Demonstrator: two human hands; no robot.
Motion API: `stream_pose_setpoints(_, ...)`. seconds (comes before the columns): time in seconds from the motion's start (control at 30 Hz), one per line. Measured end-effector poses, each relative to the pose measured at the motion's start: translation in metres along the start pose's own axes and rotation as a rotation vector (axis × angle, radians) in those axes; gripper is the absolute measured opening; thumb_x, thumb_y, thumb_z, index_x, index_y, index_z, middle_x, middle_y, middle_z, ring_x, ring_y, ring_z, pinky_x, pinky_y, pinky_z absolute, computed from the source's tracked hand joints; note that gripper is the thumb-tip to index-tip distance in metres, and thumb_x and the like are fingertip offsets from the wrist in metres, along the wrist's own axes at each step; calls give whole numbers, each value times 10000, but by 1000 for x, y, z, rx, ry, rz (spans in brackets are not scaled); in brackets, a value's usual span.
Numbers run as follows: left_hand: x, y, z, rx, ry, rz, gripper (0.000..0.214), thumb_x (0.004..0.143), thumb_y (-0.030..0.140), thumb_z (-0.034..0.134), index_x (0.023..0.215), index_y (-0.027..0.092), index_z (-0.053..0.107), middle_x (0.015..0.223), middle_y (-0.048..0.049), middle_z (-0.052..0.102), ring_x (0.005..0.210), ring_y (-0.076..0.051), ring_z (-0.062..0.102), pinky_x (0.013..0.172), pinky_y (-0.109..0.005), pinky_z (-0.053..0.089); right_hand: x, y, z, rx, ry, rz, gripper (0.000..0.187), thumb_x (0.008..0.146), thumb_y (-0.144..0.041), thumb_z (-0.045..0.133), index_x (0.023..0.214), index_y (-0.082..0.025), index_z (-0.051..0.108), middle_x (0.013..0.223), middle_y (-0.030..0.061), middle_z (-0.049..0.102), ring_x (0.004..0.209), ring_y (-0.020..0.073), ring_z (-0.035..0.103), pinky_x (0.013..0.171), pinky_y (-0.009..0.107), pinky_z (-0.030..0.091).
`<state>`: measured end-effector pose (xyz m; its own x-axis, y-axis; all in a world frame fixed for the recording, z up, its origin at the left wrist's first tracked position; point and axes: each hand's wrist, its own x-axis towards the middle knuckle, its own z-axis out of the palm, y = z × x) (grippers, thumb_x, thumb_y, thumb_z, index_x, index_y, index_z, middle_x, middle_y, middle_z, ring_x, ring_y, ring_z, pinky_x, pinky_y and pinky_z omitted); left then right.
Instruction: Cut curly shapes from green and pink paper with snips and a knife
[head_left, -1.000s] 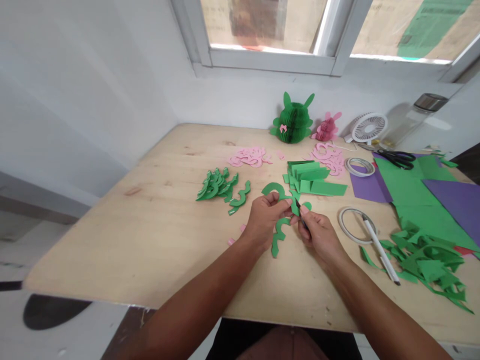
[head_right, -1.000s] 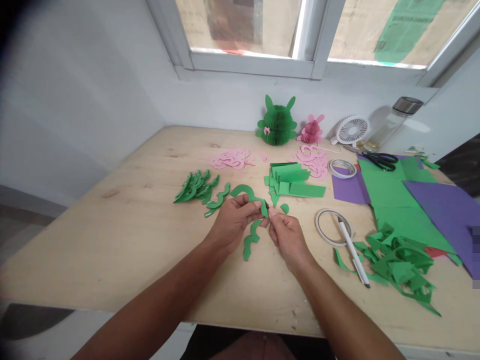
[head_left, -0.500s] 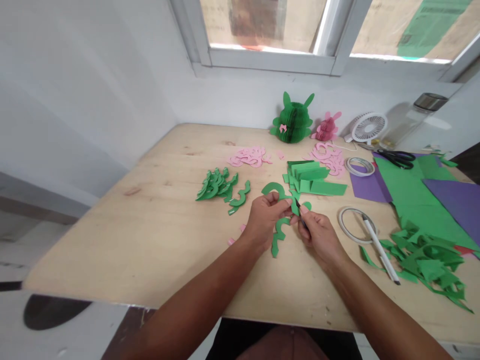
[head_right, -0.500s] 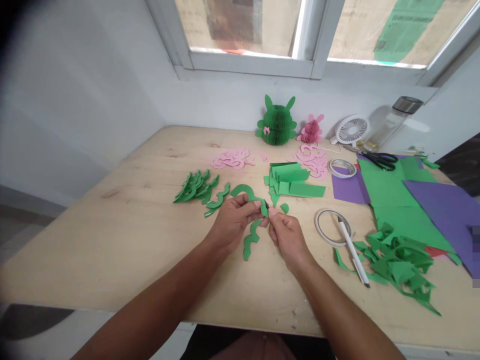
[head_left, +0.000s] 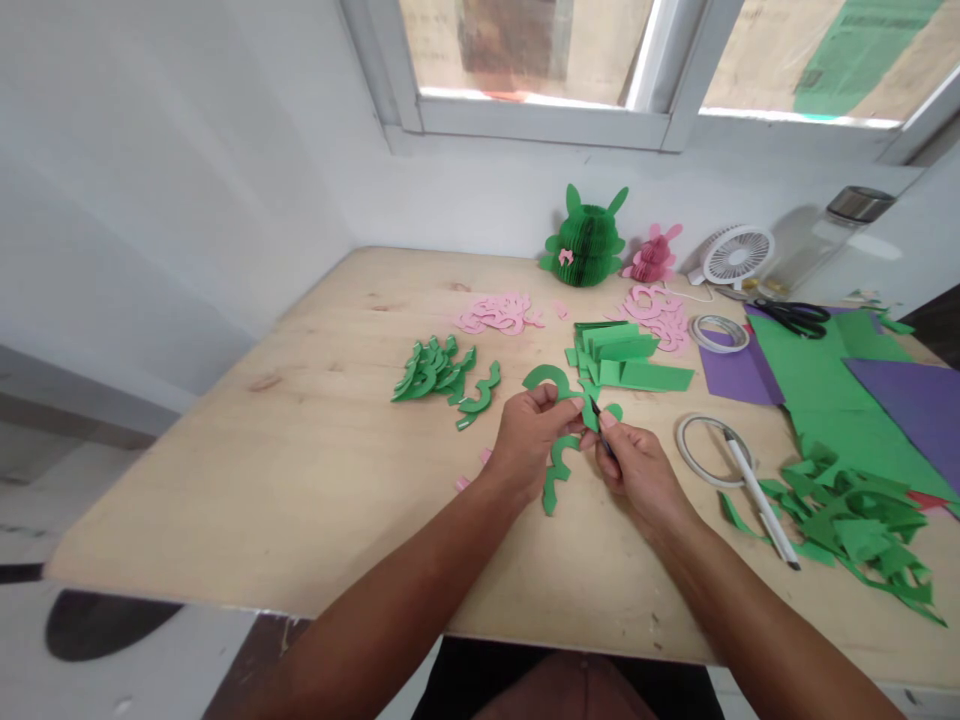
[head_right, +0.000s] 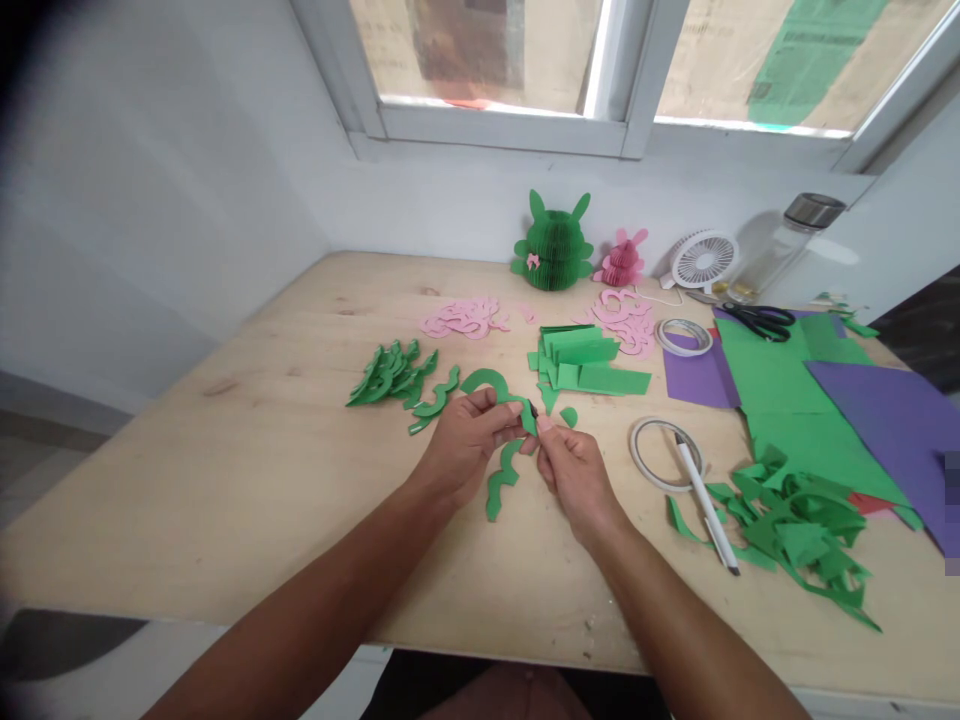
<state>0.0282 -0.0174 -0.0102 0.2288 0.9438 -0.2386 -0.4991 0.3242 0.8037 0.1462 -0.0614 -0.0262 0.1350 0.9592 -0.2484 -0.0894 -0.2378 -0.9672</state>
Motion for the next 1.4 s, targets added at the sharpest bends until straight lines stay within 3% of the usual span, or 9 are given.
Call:
stream_pose_setpoints(0.4, 0, 2, 0, 24, -19, 8, 276, 564, 250, 768, 593, 166, 506, 615, 22, 621, 579, -102, 591, 663, -256, 510, 0, 0, -1, 35, 27, 12, 530, 738, -679, 592, 652, -156, 585, 418, -83, 341, 369, 55, 209, 382, 230, 100)
stream_pose_setpoints(0.57, 1, 0, -2, 170, -14, 17, 290, 558, 249, 746, 619, 183, 470, 530, 59, 557, 511, -82, 540, 594, -215, 460, 4, 3, -4, 69, 103, -85, 469, 777, -616, 591, 641, -168, 566, 443, -79, 344, 409, 66, 236, 402, 231, 134)
stream_pose_setpoints(0.67, 0, 0, -5, 341, -91, 10, 251, 596, 259, 707, 592, 183, 468, 486, 56, 530, 485, -74, 497, 535, -195, 396, 7, 7, -6, 73, 107, -200, 389, 768, -514, 650, 609, -176, 543, 474, -81, 336, 448, 69, 241, 433, 233, 177)
stream_pose_setpoints(0.8, -1, 1, -8, 538, -220, -33, 250, 631, 293, 655, 519, 179, 463, 461, 35, 513, 477, -85, 484, 507, -206, 364, 11, 8, -5, 46, 101, -203, 276, 707, -421, 706, 661, -172, 598, 498, -76, 400, 477, 74, 283, 462, 230, 218)
stream_pose_setpoints(1.07, -1, 5, -7, 640, -190, -59, 214, 618, 315, 689, 566, 174, 537, 494, 20, 544, 497, -112, 492, 506, -233, 397, 14, 6, -2, 42, 184, -221, 238, 645, -373, 711, 615, -175, 582, 512, -55, 459, 489, 85, 352, 471, 223, 262)
stream_pose_setpoints(1.4, 1, 7, -9, 674, -206, -63, 222, 611, 360, 712, 606, 154, 628, 527, 10, 538, 505, -106, 467, 479, -216, 387, 12, 3, -2, 46, 183, -229, 222, 668, -363, 674, 604, -182, 562, 512, -64, 438, 506, 86, 355, 489, 228, 261)
